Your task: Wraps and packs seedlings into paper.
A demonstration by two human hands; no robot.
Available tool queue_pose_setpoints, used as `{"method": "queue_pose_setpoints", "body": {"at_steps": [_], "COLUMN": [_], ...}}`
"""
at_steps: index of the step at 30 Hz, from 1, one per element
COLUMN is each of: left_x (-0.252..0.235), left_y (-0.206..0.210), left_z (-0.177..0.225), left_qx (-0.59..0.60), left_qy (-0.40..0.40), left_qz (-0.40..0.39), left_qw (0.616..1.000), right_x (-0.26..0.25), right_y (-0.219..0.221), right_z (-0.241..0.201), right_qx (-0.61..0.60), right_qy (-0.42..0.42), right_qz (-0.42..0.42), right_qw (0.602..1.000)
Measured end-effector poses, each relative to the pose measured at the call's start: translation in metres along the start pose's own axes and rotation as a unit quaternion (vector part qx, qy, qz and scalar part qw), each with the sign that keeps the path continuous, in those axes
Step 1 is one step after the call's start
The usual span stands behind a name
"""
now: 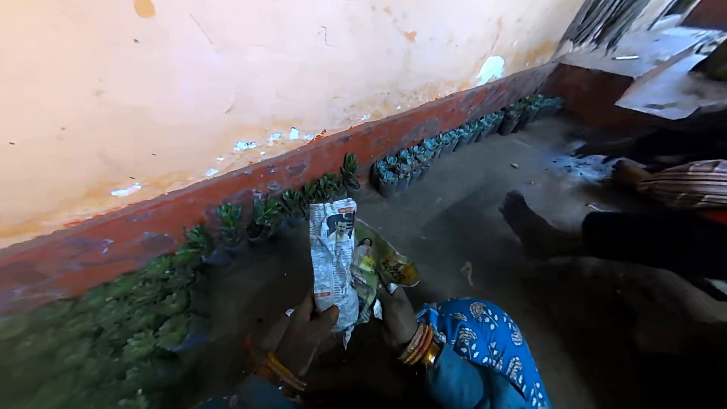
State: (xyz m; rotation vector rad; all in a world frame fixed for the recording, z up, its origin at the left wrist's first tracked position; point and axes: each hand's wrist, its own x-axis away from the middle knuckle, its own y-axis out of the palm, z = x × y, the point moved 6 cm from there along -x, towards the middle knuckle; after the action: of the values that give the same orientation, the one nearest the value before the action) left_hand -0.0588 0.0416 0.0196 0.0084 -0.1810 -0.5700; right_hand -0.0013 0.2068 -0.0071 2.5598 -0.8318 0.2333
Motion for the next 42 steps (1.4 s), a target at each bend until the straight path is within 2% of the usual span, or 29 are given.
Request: {"method": "queue_pose_setpoints", "body": {"at_steps": [3, 6, 9, 11, 13, 14, 16, 19, 23, 26, 29, 32, 34, 36, 38, 42], "left_x": [-0.004, -0.001, -0.001, -0.003, -0.004, -0.004, -0.006, -0.003, -0.003, -0.004, -0.002, -0.002, -0.005, -0.007, -0.007, 0.001], "left_y": [0.002, 0.008, 0.006, 0.001, -0.004, -0.005, -0.007, -0.004, 0.002, 0.002, -0.001, -0.005, -0.006, -0.008, -0.01, -0.003], "left_z": [-0.007, -0.01, -0.009, -0.006, -0.002, 0.001, 0.004, 0.01, 0.006, 0.004, 0.004, 0.01, 0.01, 0.006, 0.002, 0.005], "left_qx": [0.06, 0.113, 0.017, -0.061, -0.083, -0.072, -0.041, -0.001, 0.006, 0.021, 0.032, -0.021, -0.077, -0.127, -0.178, -0.258], "left_qy": [0.021, 0.024, 0.085, 0.078, 0.061, 0.059, 0.07, 0.074, 0.056, 0.06, 0.075, 0.1, 0.138, 0.166, 0.167, 0.203], "left_qz": [-0.034, -0.05, -0.001, 0.062, 0.083, 0.084, 0.082, 0.061, 0.026, 0.002, -0.008, -0.009, -0.013, 0.013, 0.072, 0.146], "left_qw": [0.997, 0.992, 0.996, 0.993, 0.991, 0.992, 0.993, 0.995, 0.998, 0.998, 0.997, 0.995, 0.987, 0.978, 0.967, 0.933], "right_x": [0.002, 0.008, 0.017, 0.021, 0.021, 0.019, 0.014, 0.002, -0.009, -0.016, -0.014, 0.006, 0.015, 0.013, 0.01, 0.012], "right_y": [0.005, 0.007, 0.008, 0.01, 0.014, 0.017, 0.019, 0.013, 0.001, -0.008, -0.003, 0.018, 0.025, 0.023, 0.018, 0.017], "right_z": [0.003, 0.0, 0.004, 0.008, 0.007, 0.004, -0.004, -0.011, -0.007, 0.0, 0.011, 0.018, 0.02, 0.023, 0.024, 0.023], "right_qx": [-0.131, -0.153, -0.16, -0.19, -0.223, -0.237, -0.205, -0.129, -0.101, -0.013, 0.012, -0.064, -0.078, -0.085, -0.086, -0.048], "right_qy": [0.013, 0.017, 0.005, -0.005, -0.015, -0.014, -0.036, -0.067, -0.024, -0.012, 0.071, 0.202, 0.21, 0.185, 0.158, 0.084], "right_qz": [-0.007, -0.016, -0.043, -0.113, -0.183, -0.189, -0.159, -0.044, 0.038, 0.074, 0.015, -0.16, -0.254, -0.235, -0.19, -0.178], "right_qw": [0.991, 0.988, 0.986, 0.975, 0.957, 0.953, 0.965, 0.988, 0.994, 0.997, 0.997, 0.964, 0.941, 0.95, 0.965, 0.979]}}
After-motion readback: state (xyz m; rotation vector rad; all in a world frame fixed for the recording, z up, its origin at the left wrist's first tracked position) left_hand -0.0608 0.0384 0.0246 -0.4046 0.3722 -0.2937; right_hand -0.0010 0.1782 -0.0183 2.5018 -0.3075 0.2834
